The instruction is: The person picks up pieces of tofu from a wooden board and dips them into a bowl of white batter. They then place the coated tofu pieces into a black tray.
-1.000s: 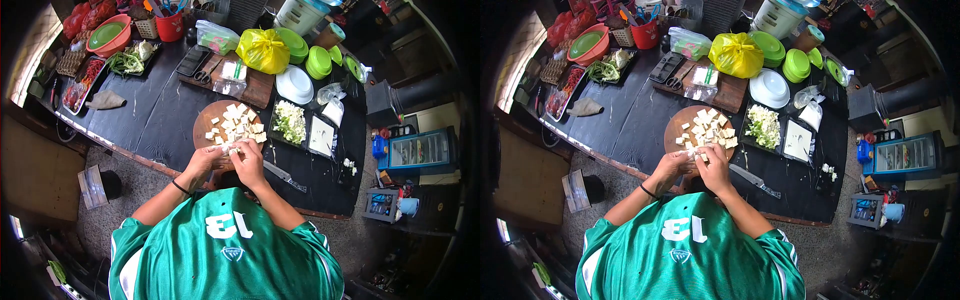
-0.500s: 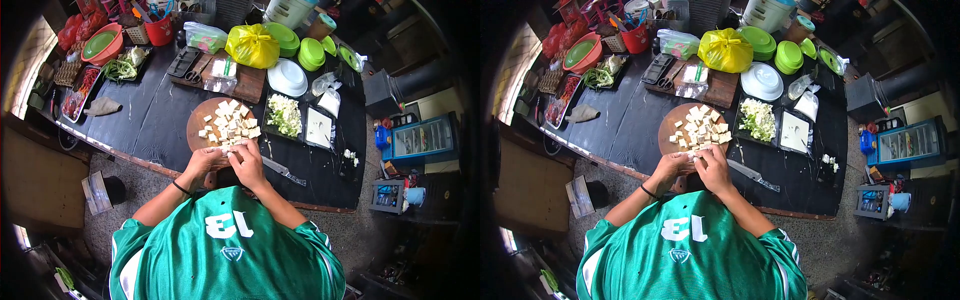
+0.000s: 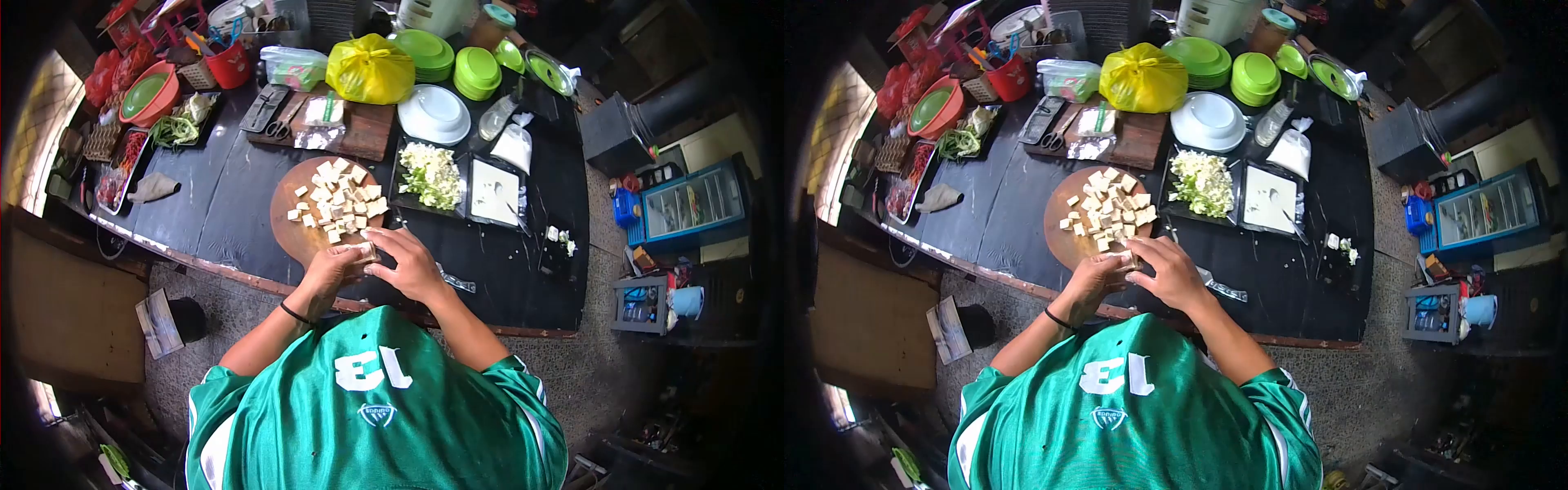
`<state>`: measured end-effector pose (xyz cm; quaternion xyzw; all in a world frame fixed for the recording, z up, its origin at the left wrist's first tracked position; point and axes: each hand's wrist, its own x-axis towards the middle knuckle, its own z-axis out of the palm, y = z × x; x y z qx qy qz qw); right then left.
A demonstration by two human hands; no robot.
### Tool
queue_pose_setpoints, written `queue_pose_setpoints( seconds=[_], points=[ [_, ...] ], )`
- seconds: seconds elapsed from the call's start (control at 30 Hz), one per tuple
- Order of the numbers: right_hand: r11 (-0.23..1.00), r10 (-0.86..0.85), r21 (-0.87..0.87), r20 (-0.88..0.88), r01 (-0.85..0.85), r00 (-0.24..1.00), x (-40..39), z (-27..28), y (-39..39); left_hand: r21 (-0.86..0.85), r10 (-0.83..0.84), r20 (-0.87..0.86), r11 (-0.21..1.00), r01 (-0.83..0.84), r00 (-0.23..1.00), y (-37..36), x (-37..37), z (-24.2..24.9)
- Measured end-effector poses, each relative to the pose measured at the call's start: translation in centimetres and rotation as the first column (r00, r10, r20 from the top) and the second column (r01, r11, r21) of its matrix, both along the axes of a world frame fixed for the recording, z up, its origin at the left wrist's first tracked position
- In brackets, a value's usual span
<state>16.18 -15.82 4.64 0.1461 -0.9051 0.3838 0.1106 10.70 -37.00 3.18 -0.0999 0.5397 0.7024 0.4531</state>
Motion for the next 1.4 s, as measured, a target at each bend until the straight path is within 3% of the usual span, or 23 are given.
queue_pose_setpoints(
  seconds=[0.07, 0.17, 0.27, 0.4, 0.6, 0.83, 1.1, 1.4],
  points=[
    [0.998, -0.01, -0.07, -0.013, 0.009, 1.0, 0.8, -0.3, 1.3, 0.1, 0.003, 0.007, 0.995, -0.004, 1.0, 1.4, 0.6, -0.6],
    [0.971, -0.132, -0.183, 0.122, 0.153, 0.984, 2.5, -0.7, 2.8, 0.12, 0.037, 0.035, 0.992, -0.041, 0.999, 3.8, 1.6, 0.2],
    [0.969, -0.241, 0.017, -0.124, 0.245, 0.963, 4.2, 0.4, 3.9, 0.16, 0.087, 0.044, 0.983, -0.093, 0.995, 6.9, 2.8, -0.1],
    [0.95, -0.286, 0.062, -0.23, 0.307, 0.93, 4.6, 0.3, 5.3, 0.201, 0.149, 0.085, 0.966, -0.163, 0.985, 9.9, 3.9, 0.1],
    [0.928, -0.319, 0.116, -0.251, 0.355, 0.914, 5.1, 0.2, 8.1, 0.2, 0.19, 0.12, 0.957, -0.212, 0.974, 13.4, 5.2, 0.0],
    [0.925, -0.314, 0.131, -0.267, 0.357, 0.911, 5.3, -0.6, 11.9, 0.163, 0.22, 0.164, 0.955, -0.247, 0.962, 16.9, 6.3, -0.4],
    [0.968, -0.137, 0.172, -0.256, 0.184, 0.957, 5.0, -1.5, 16.3, 0.096, 0.198, 0.151, 0.972, -0.213, 0.969, 19.4, 6.6, -0.7],
    [0.942, -0.187, 0.226, -0.253, 0.246, 0.949, 5.3, -2.1, 18.9, 0.012, 0.207, 0.183, 0.977, -0.213, 0.961, 21.9, 6.7, -1.2]
  ],
)
